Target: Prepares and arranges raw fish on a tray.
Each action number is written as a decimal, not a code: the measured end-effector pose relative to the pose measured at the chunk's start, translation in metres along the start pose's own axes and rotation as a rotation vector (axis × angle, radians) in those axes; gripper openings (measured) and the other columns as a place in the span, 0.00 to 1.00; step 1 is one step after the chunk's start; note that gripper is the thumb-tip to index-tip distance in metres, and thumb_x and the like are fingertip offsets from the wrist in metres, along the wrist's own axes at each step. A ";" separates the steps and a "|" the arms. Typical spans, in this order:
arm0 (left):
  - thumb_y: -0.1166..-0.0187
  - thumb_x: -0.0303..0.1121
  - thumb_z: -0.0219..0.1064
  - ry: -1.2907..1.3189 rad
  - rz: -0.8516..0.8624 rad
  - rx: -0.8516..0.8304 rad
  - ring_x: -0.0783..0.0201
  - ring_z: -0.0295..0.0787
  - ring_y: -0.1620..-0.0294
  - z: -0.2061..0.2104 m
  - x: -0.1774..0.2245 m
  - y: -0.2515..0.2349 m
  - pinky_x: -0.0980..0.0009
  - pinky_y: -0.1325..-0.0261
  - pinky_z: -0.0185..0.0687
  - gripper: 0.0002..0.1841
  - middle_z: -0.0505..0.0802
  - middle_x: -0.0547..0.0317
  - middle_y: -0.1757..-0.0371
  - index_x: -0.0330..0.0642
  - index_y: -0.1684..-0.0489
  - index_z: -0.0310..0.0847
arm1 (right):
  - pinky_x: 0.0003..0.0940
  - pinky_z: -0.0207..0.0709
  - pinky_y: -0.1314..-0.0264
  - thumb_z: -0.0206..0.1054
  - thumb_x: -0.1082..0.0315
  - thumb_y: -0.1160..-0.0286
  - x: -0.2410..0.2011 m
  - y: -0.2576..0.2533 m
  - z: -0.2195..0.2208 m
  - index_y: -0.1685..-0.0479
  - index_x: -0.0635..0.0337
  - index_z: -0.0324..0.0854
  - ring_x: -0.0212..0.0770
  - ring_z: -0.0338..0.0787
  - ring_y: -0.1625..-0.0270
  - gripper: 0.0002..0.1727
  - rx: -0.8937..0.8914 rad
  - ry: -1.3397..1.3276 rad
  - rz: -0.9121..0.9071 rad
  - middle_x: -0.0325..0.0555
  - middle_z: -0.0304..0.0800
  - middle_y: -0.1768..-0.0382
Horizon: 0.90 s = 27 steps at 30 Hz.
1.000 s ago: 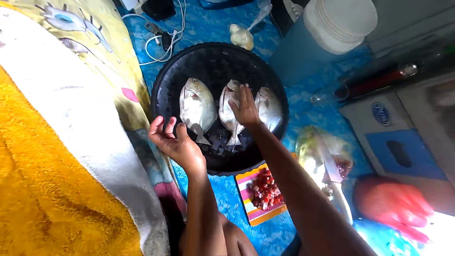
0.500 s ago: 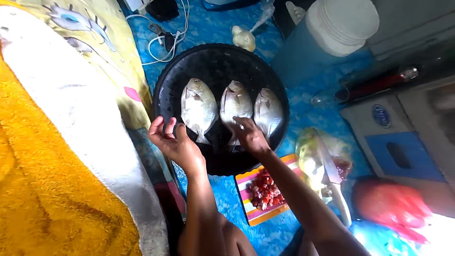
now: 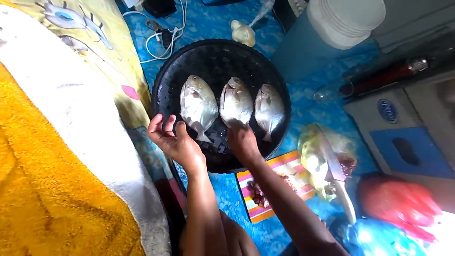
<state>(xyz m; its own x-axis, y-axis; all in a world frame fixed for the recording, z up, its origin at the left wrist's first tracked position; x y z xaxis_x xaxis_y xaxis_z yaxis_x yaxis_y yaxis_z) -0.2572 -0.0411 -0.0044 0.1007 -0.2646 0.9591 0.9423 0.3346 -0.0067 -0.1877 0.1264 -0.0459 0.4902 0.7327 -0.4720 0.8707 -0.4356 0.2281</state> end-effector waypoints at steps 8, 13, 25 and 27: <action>0.28 0.14 0.56 0.008 0.105 0.282 0.68 0.80 0.42 -0.031 0.018 -0.017 0.69 0.41 0.83 0.25 0.76 0.56 0.41 0.34 0.29 0.60 | 0.69 0.37 0.06 0.59 0.58 0.11 0.011 -0.100 -0.003 0.11 0.66 0.63 0.70 0.45 0.05 0.33 0.004 0.217 -0.231 0.65 0.55 0.08; 0.27 0.16 0.56 0.044 0.076 0.264 0.68 0.80 0.40 -0.025 0.019 -0.011 0.68 0.38 0.82 0.25 0.76 0.58 0.40 0.36 0.29 0.62 | 0.59 0.57 0.09 0.56 0.70 0.13 -0.018 -0.028 0.030 0.18 0.74 0.70 0.67 0.65 0.11 0.27 0.104 0.075 -0.399 0.70 0.68 0.15; 0.25 0.14 0.56 -0.008 0.090 0.265 0.73 0.81 0.46 -0.035 0.018 -0.020 0.74 0.45 0.85 0.24 0.76 0.59 0.44 0.34 0.29 0.60 | 0.60 0.34 0.04 0.58 0.47 0.11 -0.097 -0.142 0.043 0.05 0.64 0.49 0.66 0.39 0.03 0.43 -0.093 0.165 -0.184 0.65 0.40 0.05; 0.25 0.14 0.57 -0.001 0.097 0.255 0.74 0.81 0.46 -0.031 0.017 -0.019 0.76 0.46 0.84 0.23 0.76 0.60 0.44 0.35 0.31 0.60 | 0.60 0.32 0.04 0.59 0.53 0.11 -0.105 -0.137 0.050 0.08 0.65 0.57 0.66 0.38 0.03 0.38 -0.106 0.216 -0.322 0.63 0.45 0.05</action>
<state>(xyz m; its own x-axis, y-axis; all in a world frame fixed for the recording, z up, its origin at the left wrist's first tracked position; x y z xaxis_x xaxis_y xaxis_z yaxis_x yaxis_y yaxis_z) -0.2636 -0.0799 0.0037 0.1860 -0.2197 0.9577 0.8173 0.5756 -0.0267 -0.3600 0.0835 -0.0702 0.1786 0.9207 -0.3469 0.9748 -0.1176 0.1897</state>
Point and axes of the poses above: each hand's wrist, its own y-axis away from the middle knuckle, its own z-axis out of the palm, x = y × z, the point moved 7 cm from there along -y, towards the middle knuckle
